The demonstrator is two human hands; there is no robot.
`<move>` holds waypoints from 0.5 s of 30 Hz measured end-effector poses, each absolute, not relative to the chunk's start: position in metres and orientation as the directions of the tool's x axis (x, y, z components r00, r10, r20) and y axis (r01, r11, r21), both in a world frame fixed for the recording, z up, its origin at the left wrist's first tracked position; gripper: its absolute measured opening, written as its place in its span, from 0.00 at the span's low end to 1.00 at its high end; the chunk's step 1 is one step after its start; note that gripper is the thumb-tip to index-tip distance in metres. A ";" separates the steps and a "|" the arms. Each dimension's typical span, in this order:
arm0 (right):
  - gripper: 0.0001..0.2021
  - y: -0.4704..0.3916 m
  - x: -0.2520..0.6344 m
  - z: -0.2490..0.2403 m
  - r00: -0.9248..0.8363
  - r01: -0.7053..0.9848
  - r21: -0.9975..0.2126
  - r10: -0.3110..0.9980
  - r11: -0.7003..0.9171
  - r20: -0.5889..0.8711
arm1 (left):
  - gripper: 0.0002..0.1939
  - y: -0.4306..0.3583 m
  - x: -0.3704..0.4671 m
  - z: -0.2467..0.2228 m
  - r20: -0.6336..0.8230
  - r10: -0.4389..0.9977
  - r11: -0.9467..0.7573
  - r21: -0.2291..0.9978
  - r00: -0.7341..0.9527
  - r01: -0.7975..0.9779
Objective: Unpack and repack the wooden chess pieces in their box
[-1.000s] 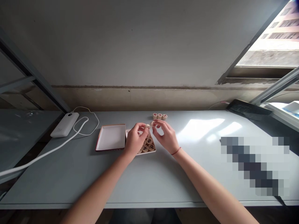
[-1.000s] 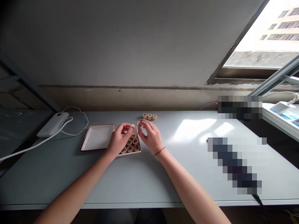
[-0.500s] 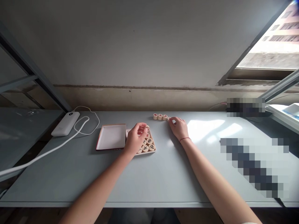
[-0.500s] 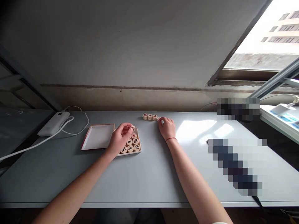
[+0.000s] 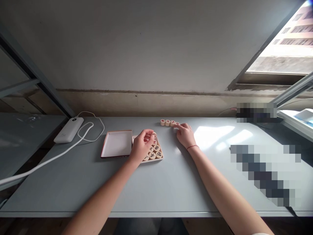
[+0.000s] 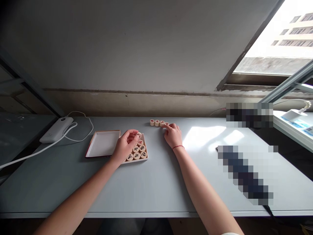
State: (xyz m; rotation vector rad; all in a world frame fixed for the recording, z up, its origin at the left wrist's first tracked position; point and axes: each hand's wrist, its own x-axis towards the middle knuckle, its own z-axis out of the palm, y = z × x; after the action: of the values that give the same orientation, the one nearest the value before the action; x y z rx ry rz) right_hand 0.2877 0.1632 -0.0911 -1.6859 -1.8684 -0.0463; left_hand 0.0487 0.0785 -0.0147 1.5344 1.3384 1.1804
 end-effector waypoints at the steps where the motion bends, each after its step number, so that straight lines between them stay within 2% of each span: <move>1: 0.21 0.163 0.287 -0.091 0.003 0.915 -0.360 0.892 0.180 0.452 | 0.09 0.078 0.049 -0.015 0.153 0.988 -0.153 0.949 0.023 0.275; 9: 0.19 0.165 0.291 -0.093 0.120 0.886 -0.450 0.881 0.112 0.457 | 0.10 0.079 0.048 -0.016 0.156 0.987 -0.157 0.948 0.026 0.276; 13: 0.18 0.163 0.290 -0.087 0.120 0.881 -0.459 0.886 0.113 0.447 | 0.10 0.080 0.048 -0.017 0.166 0.986 -0.167 0.948 0.026 0.270; 15: 0.17 0.156 0.284 -0.077 0.094 0.863 -0.474 0.868 0.173 0.487 | 0.10 0.080 0.048 -0.017 0.166 0.986 -0.167 0.950 0.025 0.262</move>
State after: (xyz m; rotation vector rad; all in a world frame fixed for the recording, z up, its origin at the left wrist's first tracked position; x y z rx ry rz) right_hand 0.2840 0.1558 -0.0765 -1.6540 -1.7310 0.0085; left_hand 0.0480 0.0800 -0.0168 1.5359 1.3177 1.1938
